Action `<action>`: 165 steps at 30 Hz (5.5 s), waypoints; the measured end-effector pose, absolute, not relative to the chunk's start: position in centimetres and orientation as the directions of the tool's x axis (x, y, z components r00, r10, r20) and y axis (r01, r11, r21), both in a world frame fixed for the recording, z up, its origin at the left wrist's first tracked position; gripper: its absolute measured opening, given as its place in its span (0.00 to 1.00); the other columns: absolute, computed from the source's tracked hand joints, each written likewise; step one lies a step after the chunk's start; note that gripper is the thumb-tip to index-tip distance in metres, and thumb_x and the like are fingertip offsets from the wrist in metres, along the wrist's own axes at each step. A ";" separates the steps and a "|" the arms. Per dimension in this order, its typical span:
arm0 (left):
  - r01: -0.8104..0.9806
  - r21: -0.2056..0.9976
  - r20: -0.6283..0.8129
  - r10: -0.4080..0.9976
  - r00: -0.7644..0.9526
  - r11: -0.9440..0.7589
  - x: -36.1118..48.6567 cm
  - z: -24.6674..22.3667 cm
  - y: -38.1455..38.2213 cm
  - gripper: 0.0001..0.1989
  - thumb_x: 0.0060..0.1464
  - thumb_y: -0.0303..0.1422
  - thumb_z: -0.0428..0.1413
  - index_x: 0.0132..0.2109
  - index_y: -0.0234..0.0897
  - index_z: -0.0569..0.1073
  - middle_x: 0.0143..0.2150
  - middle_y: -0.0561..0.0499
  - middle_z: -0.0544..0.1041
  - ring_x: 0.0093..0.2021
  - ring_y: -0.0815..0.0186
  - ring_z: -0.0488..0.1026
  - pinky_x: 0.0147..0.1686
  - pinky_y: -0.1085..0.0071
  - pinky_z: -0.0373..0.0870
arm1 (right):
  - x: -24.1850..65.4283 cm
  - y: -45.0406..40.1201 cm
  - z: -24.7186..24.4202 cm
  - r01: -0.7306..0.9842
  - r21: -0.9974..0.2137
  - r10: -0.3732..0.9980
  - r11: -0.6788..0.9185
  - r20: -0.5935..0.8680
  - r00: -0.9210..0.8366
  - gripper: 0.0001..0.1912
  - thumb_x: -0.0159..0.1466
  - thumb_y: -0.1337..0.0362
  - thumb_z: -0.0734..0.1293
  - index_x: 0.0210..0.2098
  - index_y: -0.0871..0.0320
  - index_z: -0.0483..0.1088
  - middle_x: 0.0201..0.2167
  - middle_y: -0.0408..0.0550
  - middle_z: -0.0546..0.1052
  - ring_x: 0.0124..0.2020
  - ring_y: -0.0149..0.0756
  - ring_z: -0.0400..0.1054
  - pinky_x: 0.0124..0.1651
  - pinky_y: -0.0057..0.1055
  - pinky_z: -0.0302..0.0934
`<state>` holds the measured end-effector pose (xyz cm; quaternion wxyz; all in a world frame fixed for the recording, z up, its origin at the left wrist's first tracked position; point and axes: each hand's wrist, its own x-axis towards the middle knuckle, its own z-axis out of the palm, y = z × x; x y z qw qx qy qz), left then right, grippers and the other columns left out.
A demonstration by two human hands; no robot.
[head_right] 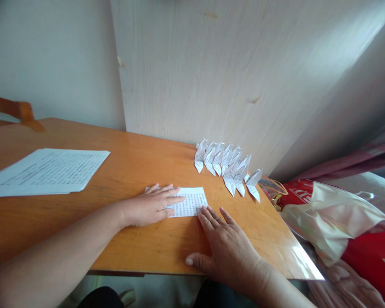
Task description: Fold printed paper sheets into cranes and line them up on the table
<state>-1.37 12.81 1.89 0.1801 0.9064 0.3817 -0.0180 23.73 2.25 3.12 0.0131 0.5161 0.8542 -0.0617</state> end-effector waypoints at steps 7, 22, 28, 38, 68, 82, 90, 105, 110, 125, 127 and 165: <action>0.698 0.317 -0.179 0.682 0.709 -0.643 -1.5 1.7 13.1 0.28 0.67 0.45 0.42 0.71 0.52 0.55 0.76 0.52 0.45 0.75 0.54 0.37 0.69 0.44 0.35 | 26.5 1.9 2.3 0.910 -0.056 0.911 0.411 -0.011 -0.412 0.48 0.63 0.36 0.62 0.70 0.65 0.55 0.69 0.63 0.58 0.70 0.57 0.52 0.71 0.60 0.43; 0.684 0.331 -0.148 0.680 0.718 -0.650 -1.4 1.6 13.0 0.27 0.68 0.45 0.43 0.71 0.52 0.56 0.76 0.49 0.47 0.75 0.52 0.39 0.68 0.42 0.36 | 23.5 7.8 2.3 0.819 -0.443 0.917 0.366 0.325 -0.234 0.24 0.72 0.54 0.55 0.58 0.58 0.71 0.56 0.55 0.77 0.58 0.47 0.71 0.60 0.44 0.66; 0.688 0.326 -0.161 0.679 0.716 -0.648 -1.5 1.3 13.1 0.28 0.67 0.45 0.42 0.71 0.53 0.55 0.76 0.52 0.45 0.75 0.53 0.37 0.69 0.42 0.35 | 22.0 9.8 -0.3 0.906 -0.164 0.920 0.389 0.105 -0.376 0.31 0.72 0.56 0.54 0.67 0.70 0.59 0.69 0.65 0.59 0.71 0.51 0.50 0.70 0.50 0.49; 0.686 0.345 -0.203 0.662 0.721 -0.641 -2.9 1.8 14.0 0.28 0.67 0.41 0.41 0.72 0.50 0.54 0.75 0.53 0.46 0.75 0.59 0.40 0.70 0.48 0.35 | 22.4 10.0 -1.2 0.914 -0.113 0.921 0.390 0.046 -0.388 0.33 0.74 0.53 0.50 0.70 0.68 0.54 0.71 0.64 0.54 0.73 0.49 0.45 0.71 0.52 0.45; 0.743 0.361 -0.264 0.702 0.661 -0.563 -3.8 3.3 14.1 0.28 0.62 0.41 0.50 0.68 0.59 0.60 0.75 0.55 0.49 0.75 0.52 0.44 0.63 0.31 0.23 | 18.1 3.7 0.7 0.827 0.080 0.816 0.557 0.132 -0.562 0.26 0.71 0.58 0.59 0.63 0.68 0.67 0.64 0.62 0.67 0.66 0.53 0.61 0.66 0.49 0.59; 0.741 0.349 -0.243 0.708 0.663 -0.574 -3.7 3.1 14.2 0.27 0.62 0.39 0.51 0.67 0.59 0.61 0.75 0.54 0.51 0.74 0.52 0.46 0.63 0.31 0.23 | 14.3 3.8 2.8 0.792 -0.036 0.791 0.610 0.099 -0.604 0.14 0.72 0.62 0.60 0.52 0.57 0.73 0.44 0.54 0.75 0.49 0.47 0.66 0.52 0.44 0.67; 0.742 0.351 -0.235 0.713 0.660 -0.571 -3.6 3.1 14.2 0.27 0.62 0.39 0.51 0.67 0.57 0.62 0.74 0.54 0.52 0.74 0.52 0.47 0.62 0.30 0.22 | 13.2 4.5 3.2 0.749 -0.060 0.751 0.660 0.055 -0.658 0.13 0.71 0.64 0.59 0.50 0.57 0.73 0.44 0.53 0.74 0.49 0.46 0.65 0.55 0.43 0.65; 0.741 0.372 -0.225 0.720 0.657 -0.559 -3.6 3.1 14.2 0.25 0.61 0.39 0.52 0.64 0.60 0.65 0.73 0.55 0.55 0.73 0.53 0.50 0.64 0.32 0.24 | 11.9 4.4 3.5 0.761 -0.094 0.766 0.642 0.066 -0.639 0.19 0.69 0.53 0.64 0.57 0.49 0.71 0.52 0.54 0.72 0.53 0.50 0.64 0.55 0.49 0.62; 0.734 0.380 -0.228 0.712 0.664 -0.563 -3.6 3.0 14.4 0.26 0.61 0.37 0.53 0.65 0.61 0.64 0.74 0.55 0.54 0.73 0.51 0.50 0.62 0.29 0.25 | 13.7 5.5 3.2 0.660 -0.378 0.752 0.650 0.191 -0.631 0.11 0.69 0.65 0.61 0.43 0.53 0.76 0.45 0.48 0.76 0.48 0.40 0.67 0.53 0.37 0.61; 0.710 0.417 -0.197 0.706 0.680 -0.567 -3.7 2.6 14.6 0.23 0.60 0.40 0.55 0.62 0.60 0.68 0.73 0.55 0.56 0.72 0.48 0.52 0.61 0.27 0.24 | 14.8 10.8 2.2 0.757 -0.651 0.891 0.058 -0.309 -0.334 0.03 0.52 0.65 0.67 0.26 0.56 0.66 0.20 0.37 0.65 0.22 0.28 0.56 0.25 0.26 0.49; 0.707 0.424 -0.202 0.702 0.683 -0.566 -3.8 2.8 14.6 0.23 0.59 0.39 0.55 0.61 0.61 0.69 0.73 0.56 0.57 0.72 0.48 0.53 0.61 0.27 0.24 | 14.5 10.9 2.2 0.767 -0.638 0.887 0.074 -0.308 -0.343 0.04 0.52 0.65 0.67 0.25 0.56 0.65 0.20 0.37 0.65 0.23 0.28 0.56 0.26 0.26 0.49; 0.769 0.444 -0.217 0.777 0.590 -0.460 -5.7 3.9 15.3 0.29 0.41 0.34 0.64 0.54 0.60 0.78 0.58 0.59 0.78 0.61 0.44 0.67 0.62 0.47 0.59 | 10.7 11.1 3.6 0.899 -0.423 0.881 0.116 -0.374 -0.290 0.17 0.57 0.51 0.71 0.35 0.60 0.77 0.25 0.45 0.73 0.28 0.33 0.63 0.31 0.29 0.54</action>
